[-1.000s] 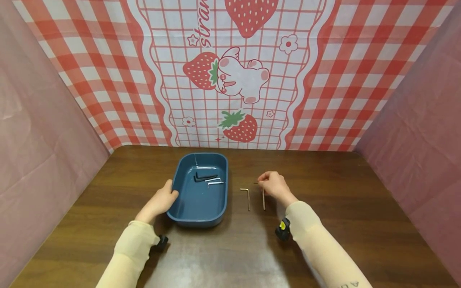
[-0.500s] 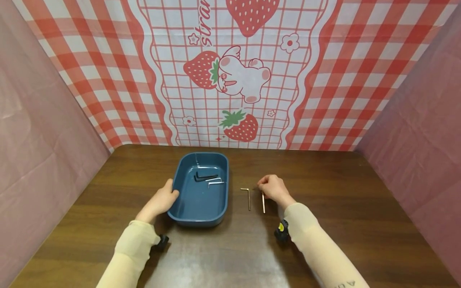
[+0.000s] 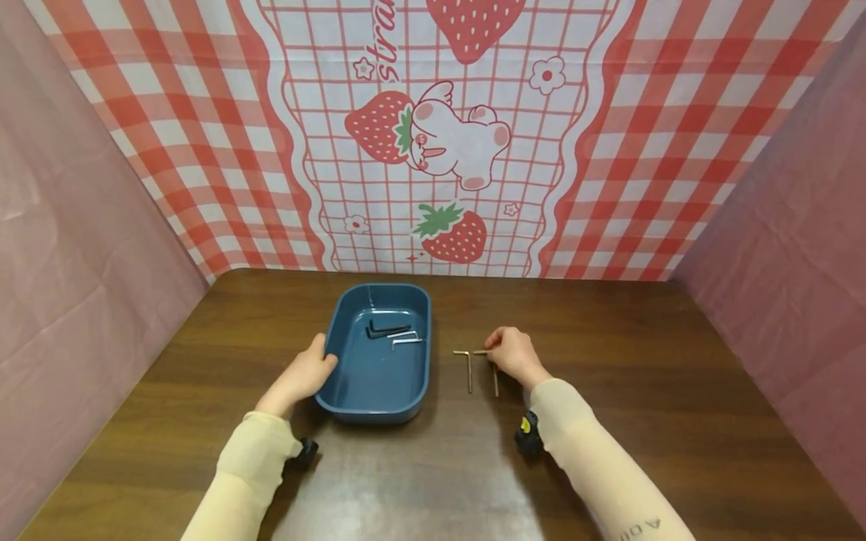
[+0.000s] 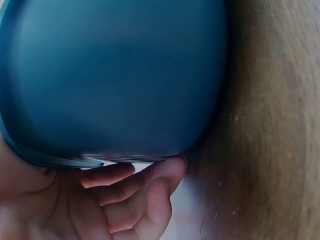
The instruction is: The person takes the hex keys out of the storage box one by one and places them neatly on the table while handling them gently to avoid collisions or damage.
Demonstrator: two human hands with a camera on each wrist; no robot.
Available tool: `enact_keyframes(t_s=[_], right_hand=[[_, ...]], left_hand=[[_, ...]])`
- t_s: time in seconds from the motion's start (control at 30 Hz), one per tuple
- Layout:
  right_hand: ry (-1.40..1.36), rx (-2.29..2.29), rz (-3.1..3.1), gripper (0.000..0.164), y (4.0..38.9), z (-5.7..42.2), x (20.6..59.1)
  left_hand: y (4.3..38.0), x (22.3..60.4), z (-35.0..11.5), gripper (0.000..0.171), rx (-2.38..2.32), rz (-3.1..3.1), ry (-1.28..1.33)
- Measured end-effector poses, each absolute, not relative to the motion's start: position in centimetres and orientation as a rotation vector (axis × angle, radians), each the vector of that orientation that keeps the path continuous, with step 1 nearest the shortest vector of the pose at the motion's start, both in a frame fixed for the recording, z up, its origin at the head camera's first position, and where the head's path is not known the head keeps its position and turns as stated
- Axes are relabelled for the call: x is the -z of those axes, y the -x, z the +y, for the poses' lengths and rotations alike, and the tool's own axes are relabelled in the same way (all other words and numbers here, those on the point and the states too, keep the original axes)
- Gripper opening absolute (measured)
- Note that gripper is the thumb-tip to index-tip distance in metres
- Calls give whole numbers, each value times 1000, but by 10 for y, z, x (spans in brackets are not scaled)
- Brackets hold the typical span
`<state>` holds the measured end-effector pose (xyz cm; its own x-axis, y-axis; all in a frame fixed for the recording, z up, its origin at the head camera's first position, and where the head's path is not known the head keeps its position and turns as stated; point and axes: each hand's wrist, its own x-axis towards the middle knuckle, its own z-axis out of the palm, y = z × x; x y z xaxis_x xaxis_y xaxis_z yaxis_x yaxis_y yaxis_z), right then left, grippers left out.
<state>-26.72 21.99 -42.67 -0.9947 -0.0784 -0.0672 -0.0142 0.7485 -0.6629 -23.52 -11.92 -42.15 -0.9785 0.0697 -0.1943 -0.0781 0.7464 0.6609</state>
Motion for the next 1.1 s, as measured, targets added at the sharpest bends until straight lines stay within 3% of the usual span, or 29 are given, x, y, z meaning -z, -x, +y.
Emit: enact_keyframes(t_s=[1.1], right_hand=[[131,818,3070,7,266,218,433]], left_hand=[[235,423,-119,54,-1026,2778,-25]])
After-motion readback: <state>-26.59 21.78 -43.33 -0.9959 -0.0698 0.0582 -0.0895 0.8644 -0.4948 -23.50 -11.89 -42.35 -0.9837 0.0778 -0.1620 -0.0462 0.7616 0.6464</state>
